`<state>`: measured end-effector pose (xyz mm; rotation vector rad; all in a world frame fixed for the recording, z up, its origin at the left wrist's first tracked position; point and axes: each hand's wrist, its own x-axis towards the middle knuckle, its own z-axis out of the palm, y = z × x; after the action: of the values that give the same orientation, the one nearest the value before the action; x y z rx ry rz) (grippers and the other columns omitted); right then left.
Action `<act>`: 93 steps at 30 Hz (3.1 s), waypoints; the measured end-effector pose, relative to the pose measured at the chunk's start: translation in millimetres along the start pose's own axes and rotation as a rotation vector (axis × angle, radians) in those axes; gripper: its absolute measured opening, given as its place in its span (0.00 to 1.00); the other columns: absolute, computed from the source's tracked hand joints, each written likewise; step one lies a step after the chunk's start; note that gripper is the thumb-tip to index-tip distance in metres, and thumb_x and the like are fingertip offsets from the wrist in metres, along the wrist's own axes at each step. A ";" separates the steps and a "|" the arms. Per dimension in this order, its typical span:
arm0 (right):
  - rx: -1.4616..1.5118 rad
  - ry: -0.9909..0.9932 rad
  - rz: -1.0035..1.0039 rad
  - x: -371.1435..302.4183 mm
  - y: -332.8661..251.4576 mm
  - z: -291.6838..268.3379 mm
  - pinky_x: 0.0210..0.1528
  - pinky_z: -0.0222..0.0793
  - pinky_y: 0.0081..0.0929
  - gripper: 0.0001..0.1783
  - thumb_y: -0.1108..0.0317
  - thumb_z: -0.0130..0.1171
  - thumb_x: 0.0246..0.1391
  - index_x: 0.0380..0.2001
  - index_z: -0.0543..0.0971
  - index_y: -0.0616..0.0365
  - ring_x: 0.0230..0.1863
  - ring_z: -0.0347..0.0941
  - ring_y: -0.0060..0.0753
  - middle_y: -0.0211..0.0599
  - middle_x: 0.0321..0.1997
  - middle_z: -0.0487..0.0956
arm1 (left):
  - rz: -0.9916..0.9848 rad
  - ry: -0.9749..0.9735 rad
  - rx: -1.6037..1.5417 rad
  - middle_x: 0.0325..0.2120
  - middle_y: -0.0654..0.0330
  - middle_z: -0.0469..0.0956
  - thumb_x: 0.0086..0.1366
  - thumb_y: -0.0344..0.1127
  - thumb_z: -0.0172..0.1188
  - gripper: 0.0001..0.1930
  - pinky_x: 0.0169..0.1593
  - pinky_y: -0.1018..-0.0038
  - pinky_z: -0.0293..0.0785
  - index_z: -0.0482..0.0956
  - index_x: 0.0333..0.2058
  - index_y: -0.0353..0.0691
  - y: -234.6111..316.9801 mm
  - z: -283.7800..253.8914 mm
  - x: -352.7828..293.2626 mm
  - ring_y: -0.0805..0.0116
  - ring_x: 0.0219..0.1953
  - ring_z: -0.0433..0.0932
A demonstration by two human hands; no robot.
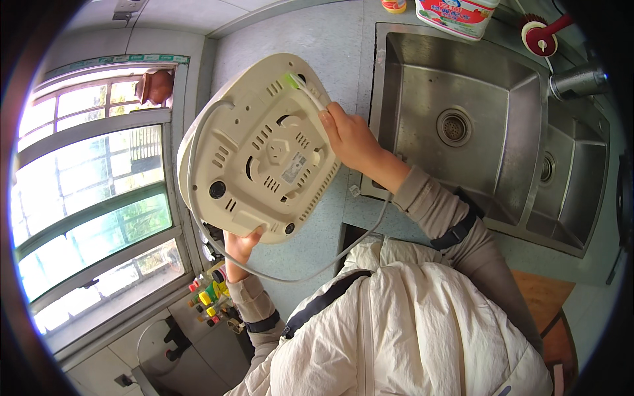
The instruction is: The person cleans a white square appliance by scrubbing its bottom and sides with a toothbrush, then wipes the top surface with a green cloth. The person repeatedly scrubs different areas of the appliance and finishes by wiping the top.
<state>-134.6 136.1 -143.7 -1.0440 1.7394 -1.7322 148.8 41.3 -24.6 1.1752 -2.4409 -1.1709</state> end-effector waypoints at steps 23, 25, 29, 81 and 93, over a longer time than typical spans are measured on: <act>-0.082 -0.092 0.031 11.1 -5.6 23.5 0.27 0.66 0.51 0.14 0.61 0.41 0.65 0.33 0.66 0.62 0.24 0.72 0.62 0.55 0.22 0.75 | -0.019 0.067 -0.051 0.22 0.67 0.72 0.51 0.49 0.65 0.20 0.30 0.75 0.67 0.74 0.27 0.36 -9.3 1.7 3.2 0.75 0.26 0.69; -0.017 -0.068 -0.087 21.5 -10.1 28.6 0.29 0.67 0.51 0.14 0.61 0.41 0.65 0.35 0.67 0.62 0.25 0.73 0.62 0.56 0.23 0.75 | -0.002 0.065 -0.051 0.22 0.67 0.71 0.52 0.53 0.66 0.23 0.30 0.75 0.67 0.74 0.27 0.36 -11.7 1.5 4.2 0.75 0.26 0.68; -0.082 -0.113 0.021 20.4 -3.8 30.2 0.31 0.68 0.52 0.15 0.59 0.40 0.65 0.36 0.68 0.62 0.27 0.74 0.62 0.57 0.23 0.76 | -0.026 0.044 -0.075 0.24 0.67 0.72 0.52 0.58 0.66 0.27 0.31 0.74 0.68 0.74 0.30 0.36 -17.3 -1.9 3.0 0.75 0.27 0.69; -0.098 -0.533 -0.124 -182.1 -0.1 26.8 0.17 0.67 0.44 0.14 0.59 0.48 0.63 0.30 0.66 0.59 0.15 0.72 0.52 0.45 0.11 0.72 | -0.201 0.064 -0.479 0.52 0.51 0.69 0.63 0.45 0.56 0.32 0.59 0.66 0.65 0.59 0.59 0.29 -44.3 8.5 -4.5 0.61 0.55 0.69; -0.365 -0.370 0.221 -110.7 38.0 -2.1 0.19 0.69 0.50 0.15 0.60 0.43 0.64 0.30 0.66 0.61 0.18 0.73 0.57 0.50 0.15 0.74 | -0.110 0.073 -0.341 0.51 0.54 0.69 0.58 0.48 0.61 0.36 0.57 0.68 0.64 0.61 0.57 0.30 -89.4 -5.1 -9.9 0.63 0.53 0.69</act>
<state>-76.9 220.3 -201.0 -1.1800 1.8752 -1.0320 209.4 12.2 -84.6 1.2306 -2.0396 -1.4747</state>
